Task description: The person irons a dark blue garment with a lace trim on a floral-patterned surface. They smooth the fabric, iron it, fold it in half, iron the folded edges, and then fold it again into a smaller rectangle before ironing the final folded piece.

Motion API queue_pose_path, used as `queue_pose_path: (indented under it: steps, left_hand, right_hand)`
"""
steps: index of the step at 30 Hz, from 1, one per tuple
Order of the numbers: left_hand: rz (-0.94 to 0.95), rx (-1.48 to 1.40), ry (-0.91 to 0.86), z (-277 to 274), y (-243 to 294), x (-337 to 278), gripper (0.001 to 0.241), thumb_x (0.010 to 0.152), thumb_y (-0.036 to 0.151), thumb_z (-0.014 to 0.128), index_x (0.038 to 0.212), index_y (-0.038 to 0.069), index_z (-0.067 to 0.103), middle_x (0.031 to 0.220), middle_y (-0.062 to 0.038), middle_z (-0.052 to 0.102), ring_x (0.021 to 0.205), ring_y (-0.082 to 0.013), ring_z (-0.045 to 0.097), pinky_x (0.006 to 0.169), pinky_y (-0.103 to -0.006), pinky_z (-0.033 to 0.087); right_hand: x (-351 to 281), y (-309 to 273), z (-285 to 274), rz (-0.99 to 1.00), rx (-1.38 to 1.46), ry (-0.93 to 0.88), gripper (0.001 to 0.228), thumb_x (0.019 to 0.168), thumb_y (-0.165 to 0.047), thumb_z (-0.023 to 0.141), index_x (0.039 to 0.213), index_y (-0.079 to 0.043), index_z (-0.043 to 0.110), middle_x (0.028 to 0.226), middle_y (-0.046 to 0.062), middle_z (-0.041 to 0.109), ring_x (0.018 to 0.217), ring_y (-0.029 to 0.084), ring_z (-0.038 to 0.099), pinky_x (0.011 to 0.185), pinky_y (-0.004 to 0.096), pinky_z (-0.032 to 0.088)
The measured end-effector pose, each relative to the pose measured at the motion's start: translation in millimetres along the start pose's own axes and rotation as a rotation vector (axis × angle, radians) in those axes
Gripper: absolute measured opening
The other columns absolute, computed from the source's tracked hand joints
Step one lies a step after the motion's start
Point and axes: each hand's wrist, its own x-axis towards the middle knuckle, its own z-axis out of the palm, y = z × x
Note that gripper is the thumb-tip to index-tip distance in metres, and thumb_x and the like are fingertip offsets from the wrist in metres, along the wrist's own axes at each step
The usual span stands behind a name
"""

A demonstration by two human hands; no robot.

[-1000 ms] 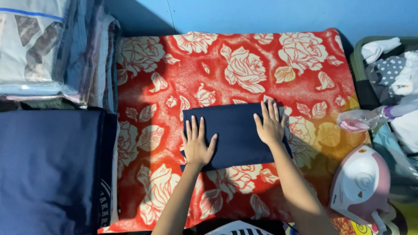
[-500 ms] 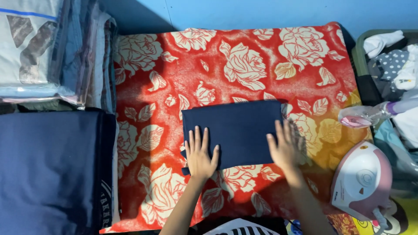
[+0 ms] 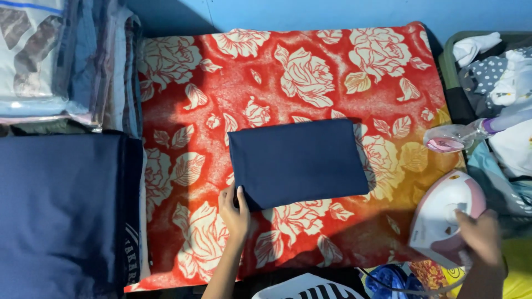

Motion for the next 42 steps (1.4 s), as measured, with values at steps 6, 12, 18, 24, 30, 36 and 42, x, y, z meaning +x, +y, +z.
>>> queue_pose_path:
  steps: [6, 12, 18, 24, 30, 36, 42]
  left_hand:
    - [0.036, -0.018, 0.013, -8.2, -5.6, -11.5, 0.032, 0.106, 0.023, 0.05, 0.115, 0.002, 0.073, 0.093, -0.01, 0.064, 0.089, -0.026, 0.065, 0.083, -0.0376, 0.051]
    - [-0.011, -0.044, 0.02, -17.4, -15.4, -15.4, 0.015, 0.098, 0.019, 0.07, 0.103, 0.012, 0.081, 0.088, -0.006, 0.073, 0.086, -0.0271, 0.073, 0.076, -0.0361, 0.057]
    - [-0.013, -0.131, -0.078, -23.8, -12.9, -12.2, 0.019, 0.097, 0.003, 0.063, 0.11, 0.004, 0.078, 0.094, -0.014, 0.072, 0.095, -0.0348, 0.073, 0.085, -0.0408, 0.057]
    - [-0.035, -0.164, -0.128, -36.5, 0.1, -12.9, 0.024, 0.099, 0.0, 0.059, 0.116, 0.003, 0.075, 0.099, -0.015, 0.072, 0.102, -0.0354, 0.072, 0.09, -0.0436, 0.056]
    - [-0.189, -0.182, 0.082, -57.7, 13.2, -11.1, 0.036, 0.108, 0.012, 0.04, 0.132, 0.003, 0.065, 0.112, -0.017, 0.07, 0.112, -0.0369, 0.066, 0.101, -0.0477, 0.049]
    - [0.102, -0.187, 0.133, -43.2, 52.1, 39.0, 0.036, 0.109, 0.008, 0.037, 0.134, -0.004, 0.059, 0.134, -0.027, 0.059, 0.128, -0.0485, 0.054, 0.111, -0.0567, 0.039]
    - [0.232, -0.141, -0.324, 23.4, 62.5, 74.3, 0.046, 0.109, 0.015, 0.038, 0.153, 0.001, 0.044, 0.162, -0.022, 0.039, 0.151, -0.0415, 0.032, 0.121, -0.0541, 0.027]
  right_hand:
    - [-162.1, -150.5, -45.7, -0.164, 0.894, -0.352, 0.053, 0.089, -0.004, 0.065, 0.142, -0.001, 0.057, 0.132, 0.021, 0.065, 0.107, 0.034, 0.063, 0.086, 0.047, 0.053]
    - [-220.3, -287.4, 48.4, -0.642, 0.888, -0.62, 0.055, 0.089, -0.016, 0.076, 0.14, -0.005, 0.055, 0.106, 0.021, 0.07, 0.079, 0.026, 0.07, 0.062, 0.044, 0.062]
    - [-266.1, -410.9, 119.2, -1.002, 0.153, -0.543, 0.045, 0.095, -0.037, 0.064, 0.117, 0.001, 0.052, 0.109, 0.031, 0.072, 0.106, 0.047, 0.071, 0.086, 0.059, 0.057]
    - [-252.7, -459.4, 137.3, -0.952, 0.088, -0.522, 0.049, 0.094, -0.037, 0.059, 0.123, 0.001, 0.051, 0.109, 0.028, 0.073, 0.103, 0.044, 0.073, 0.082, 0.055, 0.061]
    - [-289.2, -386.9, 82.8, -1.136, -0.027, -0.694, 0.044, 0.095, -0.032, 0.061, 0.115, 0.007, 0.056, 0.111, 0.034, 0.071, 0.107, 0.052, 0.068, 0.087, 0.061, 0.055]
    - [-266.3, -349.3, 45.0, -1.029, 0.062, -0.654, 0.036, 0.091, -0.026, 0.069, 0.103, 0.006, 0.059, 0.097, 0.037, 0.07, 0.105, 0.055, 0.067, 0.077, 0.062, 0.052]
    - [-207.7, -376.5, 65.8, -0.877, 0.21, -0.43, 0.041, 0.092, -0.036, 0.068, 0.107, 0.001, 0.057, 0.101, 0.031, 0.071, 0.105, 0.048, 0.069, 0.08, 0.055, 0.056]
